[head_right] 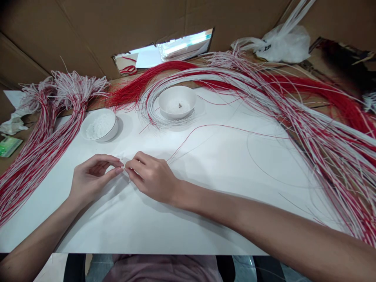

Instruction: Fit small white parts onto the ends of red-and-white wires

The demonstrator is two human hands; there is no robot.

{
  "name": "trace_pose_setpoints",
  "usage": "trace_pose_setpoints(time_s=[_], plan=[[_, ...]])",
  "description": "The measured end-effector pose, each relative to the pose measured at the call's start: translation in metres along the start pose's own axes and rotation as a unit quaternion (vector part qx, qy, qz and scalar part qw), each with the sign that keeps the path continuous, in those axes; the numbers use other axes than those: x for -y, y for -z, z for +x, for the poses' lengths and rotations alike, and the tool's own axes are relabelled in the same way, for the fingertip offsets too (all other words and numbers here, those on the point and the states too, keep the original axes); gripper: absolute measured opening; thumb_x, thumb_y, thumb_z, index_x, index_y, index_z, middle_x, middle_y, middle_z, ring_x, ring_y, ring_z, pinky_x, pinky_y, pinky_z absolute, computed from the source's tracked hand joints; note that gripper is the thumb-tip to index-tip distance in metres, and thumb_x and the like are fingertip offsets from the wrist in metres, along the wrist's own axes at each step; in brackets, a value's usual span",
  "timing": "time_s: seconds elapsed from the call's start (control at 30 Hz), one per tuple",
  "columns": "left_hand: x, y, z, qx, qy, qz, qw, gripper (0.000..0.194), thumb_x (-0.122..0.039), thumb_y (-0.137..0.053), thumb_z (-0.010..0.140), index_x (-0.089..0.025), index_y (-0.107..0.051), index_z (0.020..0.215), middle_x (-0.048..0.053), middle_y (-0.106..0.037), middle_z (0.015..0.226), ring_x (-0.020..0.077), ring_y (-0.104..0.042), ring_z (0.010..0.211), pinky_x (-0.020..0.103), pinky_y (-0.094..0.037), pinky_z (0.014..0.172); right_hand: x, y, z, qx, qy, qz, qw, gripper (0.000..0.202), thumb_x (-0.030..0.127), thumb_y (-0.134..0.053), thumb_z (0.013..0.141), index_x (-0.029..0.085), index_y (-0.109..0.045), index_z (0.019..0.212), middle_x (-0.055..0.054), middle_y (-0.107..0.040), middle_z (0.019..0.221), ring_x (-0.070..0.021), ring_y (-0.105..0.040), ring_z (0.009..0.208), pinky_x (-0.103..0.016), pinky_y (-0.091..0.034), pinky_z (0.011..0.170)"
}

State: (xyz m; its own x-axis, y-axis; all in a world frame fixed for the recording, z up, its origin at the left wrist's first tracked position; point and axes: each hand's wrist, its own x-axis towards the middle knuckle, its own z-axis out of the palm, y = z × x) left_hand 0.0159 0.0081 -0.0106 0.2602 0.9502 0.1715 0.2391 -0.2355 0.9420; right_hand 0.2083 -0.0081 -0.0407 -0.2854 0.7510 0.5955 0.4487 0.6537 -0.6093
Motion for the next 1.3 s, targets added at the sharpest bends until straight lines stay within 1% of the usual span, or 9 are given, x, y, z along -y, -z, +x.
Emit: trace_pose_setpoints(time_s=[0.2, 0.37, 0.6, 0.8, 0.93, 1.03, 1.17, 1.23, 1.3], plan=[[0.0008, 0.0012, -0.0007, 0.011, -0.015, 0.013, 1.000, 0.023, -0.010, -0.076, 0.076, -0.023, -0.070, 0.094, -0.001, -0.071, 0.089, 0.0112, -0.068, 0.083, 0.023, -0.056, 0.080, 0.0012, 0.0007, 0.0008, 0.000, 0.003, -0.001, 1.000, 0.015, 0.017, -0.050, 0.094, 0.014, -0.065, 0.091, -0.003, -0.062, 0.081, -0.0086, -0.056, 0.066, -0.020, -0.045, 0.058], [0.0028, 0.0019, -0.0017, 0.019, -0.055, 0.060, 0.996, 0.024, -0.009, -0.075, 0.076, -0.023, -0.071, 0.094, -0.001, -0.072, 0.090, 0.0130, -0.067, 0.083, 0.026, -0.055, 0.079, 0.0011, 0.0006, 0.0007, 0.004, 0.002, 0.000, 1.000, 0.018, 0.019, -0.048, 0.096, 0.015, -0.065, 0.092, -0.004, -0.062, 0.083, -0.0093, -0.058, 0.070, -0.020, -0.046, 0.061], [0.0020, 0.0060, -0.0017, 0.019, -0.059, 0.097, 0.993, 0.025, -0.012, -0.072, 0.079, -0.024, -0.070, 0.101, 0.001, -0.074, 0.092, 0.0154, -0.070, 0.086, 0.029, -0.056, 0.082, -0.0008, -0.0014, -0.0003, -0.021, -0.014, 0.010, 1.000, 0.017, 0.023, -0.053, 0.096, 0.017, -0.068, 0.091, -0.003, -0.059, 0.079, -0.0090, -0.055, 0.067, -0.020, -0.045, 0.060], [0.0038, 0.0043, -0.0031, 0.022, -0.091, 0.118, 0.989, 0.026, -0.012, -0.073, 0.079, -0.022, -0.068, 0.103, 0.001, -0.074, 0.091, 0.0159, -0.071, 0.083, 0.032, -0.058, 0.082, -0.0009, -0.0016, -0.0001, -0.028, -0.019, 0.030, 0.999, 0.014, 0.023, -0.055, 0.095, 0.015, -0.067, 0.092, -0.002, -0.059, 0.076, -0.0093, -0.055, 0.066, -0.021, -0.044, 0.060], [0.0050, 0.0030, -0.0045, 0.007, -0.100, 0.117, 0.988, 0.028, -0.011, -0.075, 0.077, -0.022, -0.067, 0.100, 0.000, -0.073, 0.089, 0.0155, -0.071, 0.081, 0.031, -0.058, 0.081, -0.0011, -0.0018, 0.0005, -0.015, -0.010, 0.041, 0.999, 0.015, 0.022, -0.054, 0.096, 0.015, -0.067, 0.094, -0.004, -0.063, 0.083, -0.0101, -0.059, 0.072, -0.021, -0.047, 0.065], [0.0060, 0.0039, -0.0055, -0.008, -0.102, 0.136, 0.985, 0.031, -0.011, -0.075, 0.076, -0.023, -0.065, 0.103, -0.001, -0.071, 0.089, 0.0147, -0.072, 0.081, 0.029, -0.057, 0.082, -0.0004, -0.0017, 0.0003, -0.010, -0.006, 0.040, 0.999, 0.016, 0.019, -0.052, 0.096, 0.017, -0.067, 0.095, -0.003, -0.063, 0.084, -0.0101, -0.060, 0.073, -0.021, -0.048, 0.064], [0.0052, 0.0055, -0.0050, -0.004, -0.093, 0.150, 0.984, 0.030, -0.014, -0.073, 0.078, -0.023, -0.064, 0.104, 0.000, -0.071, 0.087, 0.0165, -0.071, 0.082, 0.032, -0.057, 0.085, 0.0031, -0.0003, 0.0014, -0.009, -0.033, 0.026, 0.999, 0.012, 0.017, -0.052, 0.090, 0.017, -0.065, 0.089, -0.003, -0.061, 0.083, -0.0108, -0.056, 0.070, -0.022, -0.046, 0.060], [0.0031, 0.0062, -0.0039, -0.015, -0.086, 0.142, 0.986, 0.028, -0.014, -0.072, 0.078, -0.023, -0.064, 0.103, 0.000, -0.070, 0.086, 0.0165, -0.070, 0.082, 0.034, -0.056, 0.086, 0.0042, 0.0005, 0.0027, -0.024, -0.059, 0.009, 0.998, 0.009, 0.015, -0.053, 0.085, 0.017, -0.062, 0.084, -0.003, -0.059, 0.081, -0.0121, -0.054, 0.069, -0.024, -0.045, 0.059], [0.0004, 0.0071, -0.0027, -0.033, -0.081, 0.127, 0.988, 0.028, -0.013, -0.072, 0.077, -0.023, -0.063, 0.101, 0.000, -0.069, 0.085, 0.0158, -0.069, 0.081, 0.034, -0.056, 0.087, 0.0036, 0.0011, 0.0042, -0.038, -0.076, -0.009, 0.996, 0.011, 0.011, -0.051, 0.080, 0.018, -0.059, 0.081, -0.004, -0.057, 0.080, -0.0144, -0.053, 0.072, -0.027, -0.046, 0.063]])
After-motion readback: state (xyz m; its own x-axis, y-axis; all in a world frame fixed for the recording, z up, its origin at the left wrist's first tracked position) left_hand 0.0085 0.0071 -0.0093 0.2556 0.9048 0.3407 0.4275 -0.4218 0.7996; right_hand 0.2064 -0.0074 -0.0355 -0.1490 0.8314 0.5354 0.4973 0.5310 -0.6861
